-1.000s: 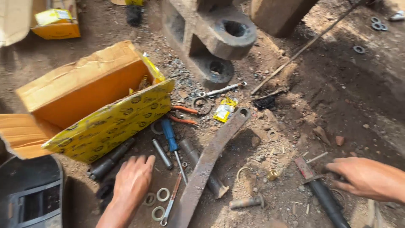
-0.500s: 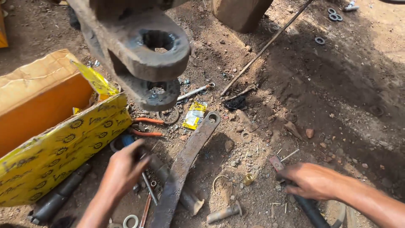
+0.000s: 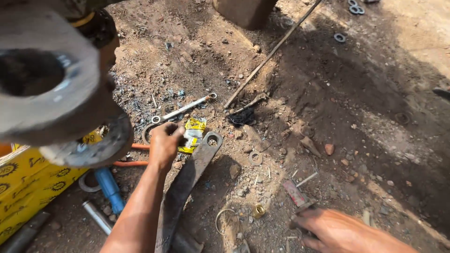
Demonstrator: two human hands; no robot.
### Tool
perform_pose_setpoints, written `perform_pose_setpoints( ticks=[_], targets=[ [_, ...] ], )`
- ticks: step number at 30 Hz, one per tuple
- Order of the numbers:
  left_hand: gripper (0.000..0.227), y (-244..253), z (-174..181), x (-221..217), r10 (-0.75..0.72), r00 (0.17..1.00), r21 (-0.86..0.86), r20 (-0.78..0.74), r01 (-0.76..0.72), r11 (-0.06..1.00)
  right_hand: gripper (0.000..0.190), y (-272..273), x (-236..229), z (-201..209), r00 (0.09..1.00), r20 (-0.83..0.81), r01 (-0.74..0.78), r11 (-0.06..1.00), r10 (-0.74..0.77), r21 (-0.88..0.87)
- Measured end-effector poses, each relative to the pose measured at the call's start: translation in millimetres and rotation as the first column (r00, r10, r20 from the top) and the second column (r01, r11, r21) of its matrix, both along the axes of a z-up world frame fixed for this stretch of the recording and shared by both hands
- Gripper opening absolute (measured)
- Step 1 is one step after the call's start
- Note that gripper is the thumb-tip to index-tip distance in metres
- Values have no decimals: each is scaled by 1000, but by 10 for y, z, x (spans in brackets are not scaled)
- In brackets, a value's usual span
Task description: The recorder is performing a welding repair on a large vehicle's axle or chassis component, using a welding mask and stick welder.
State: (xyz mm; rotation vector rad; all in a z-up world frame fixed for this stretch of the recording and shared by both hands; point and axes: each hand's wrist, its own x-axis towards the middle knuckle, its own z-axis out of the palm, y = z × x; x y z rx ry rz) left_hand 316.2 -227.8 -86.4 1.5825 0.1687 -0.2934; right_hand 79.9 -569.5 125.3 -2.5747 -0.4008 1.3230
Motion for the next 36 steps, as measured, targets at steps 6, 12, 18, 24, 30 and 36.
perform_pose_setpoints(
  ticks=[6, 12, 18, 24, 30, 36],
  targets=[
    [40, -56, 282, -6, -656, 753, 812, -56, 416, 409, 46, -48, 102, 74, 987, -140, 75, 996, -81, -45],
    [23, -138, -305, 131, -753, 656, 942, -49, 282, 184, 49, -275, 72, -144, 997, -76, 34, 999, -33, 15],
    [22, -145, 424, 176, 160, 985, -81, -62, -164, 983, 46, -268, 51, -153, 999, -20, 46, 999, -45, 25],
    [24, -374, 320, 9, 125, 966, -310, -226, -193, 931, 45, -254, 53, -137, 999, -19, 32, 997, -31, 72],
    [27, -416, 235, -47, 126, 986, -85, -106, -136, 987, 40, -50, 119, 38, 998, -51, 45, 999, -47, -24],
    [41, -474, 551, -99, 47, 973, 77, -226, -30, 997, 43, -118, 105, -41, 998, -27, 63, 996, -61, 62]
  ],
)
